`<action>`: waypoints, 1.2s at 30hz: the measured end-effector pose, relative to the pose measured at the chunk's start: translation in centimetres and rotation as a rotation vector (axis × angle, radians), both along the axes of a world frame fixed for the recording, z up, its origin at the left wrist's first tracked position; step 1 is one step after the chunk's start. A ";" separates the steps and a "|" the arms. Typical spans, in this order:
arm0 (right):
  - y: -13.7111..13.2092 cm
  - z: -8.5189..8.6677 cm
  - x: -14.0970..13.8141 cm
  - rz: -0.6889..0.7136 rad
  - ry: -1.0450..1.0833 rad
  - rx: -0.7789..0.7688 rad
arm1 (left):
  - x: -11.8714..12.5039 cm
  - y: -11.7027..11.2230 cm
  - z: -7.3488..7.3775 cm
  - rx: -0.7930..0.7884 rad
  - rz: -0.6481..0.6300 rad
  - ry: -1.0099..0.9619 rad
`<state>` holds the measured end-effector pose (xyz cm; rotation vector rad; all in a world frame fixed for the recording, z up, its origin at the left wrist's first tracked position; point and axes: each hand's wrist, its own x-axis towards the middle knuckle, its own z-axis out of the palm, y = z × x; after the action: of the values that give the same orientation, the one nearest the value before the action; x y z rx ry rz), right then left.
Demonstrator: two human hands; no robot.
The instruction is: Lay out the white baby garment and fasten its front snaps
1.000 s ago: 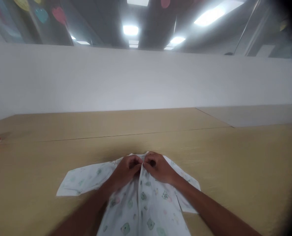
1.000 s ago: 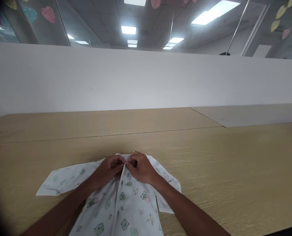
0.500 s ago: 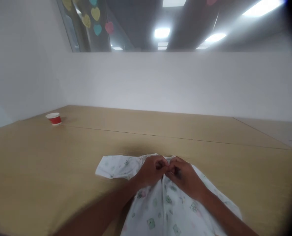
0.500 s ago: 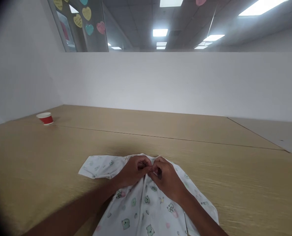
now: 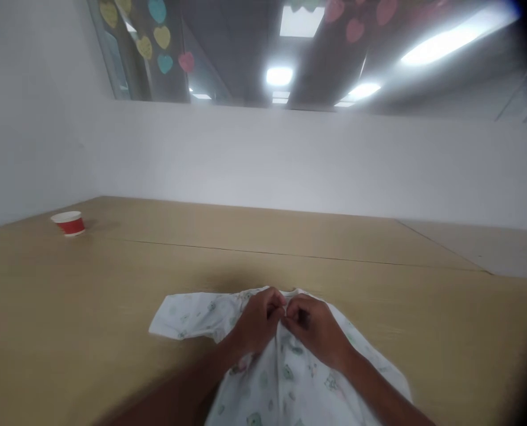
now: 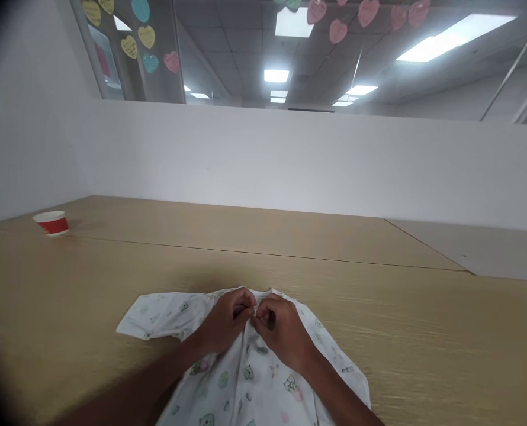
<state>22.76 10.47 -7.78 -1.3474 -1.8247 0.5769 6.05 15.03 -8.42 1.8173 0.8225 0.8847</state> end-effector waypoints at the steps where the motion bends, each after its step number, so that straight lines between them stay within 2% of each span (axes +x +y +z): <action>1: 0.1 0.1 0.1 0.009 0.024 -0.017 | 0.0 0.2 -0.1 -0.027 -0.013 -0.014; 5: 0.4 0.4 0.5 0.065 0.054 0.008 | -0.1 0.3 0.0 -0.089 0.026 -0.047; 10: 0.3 0.4 0.6 0.090 -0.025 0.080 | -0.1 0.1 0.3 -0.111 0.072 -0.069; 14: 0.2 0.4 0.5 0.083 -0.099 0.126 | 0.0 0.5 0.5 -0.215 0.153 -0.131; 19: -0.1 0.7 0.5 0.170 -0.167 0.152 | -0.1 0.5 0.7 -0.371 0.181 -0.215; 22: -0.3 1.2 0.6 0.210 -0.119 0.123 | -0.5 0.5 0.9 -0.481 0.160 -0.294; 24: -0.2 1.4 0.8 0.260 -0.031 0.058 | -0.7 0.6 0.9 -0.481 0.101 -0.279; 25: 0.0 1.4 0.9 0.282 0.014 0.021 | -0.8 0.6 0.9 -0.429 0.069 -0.245; 27: 0.5 1.1 1.2 0.272 0.065 -0.029 | -0.9 0.5 0.7 -0.211 0.029 -0.114; 29: 1.1 0.5 1.6 0.188 0.059 -0.009 | -0.9 0.2 0.5 0.086 0.014 0.070; 31: 1.6 -0.2 2.2 0.084 0.027 0.037 | -0.9 0.0 0.2 0.302 -0.007 0.226; 34: 2.0 -0.3 2.9 0.019 0.009 0.111 | -1.0 0.4 0.6 0.429 -0.051 0.265; 36: 1.4 1.3 3.3 0.024 0.051 0.214 | -1.3 1.0 2.6 0.489 -0.041 0.187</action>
<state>26.02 11.90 -6.52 -1.1594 -1.8071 0.4110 4.75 16.08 -5.83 2.3631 0.7205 0.9582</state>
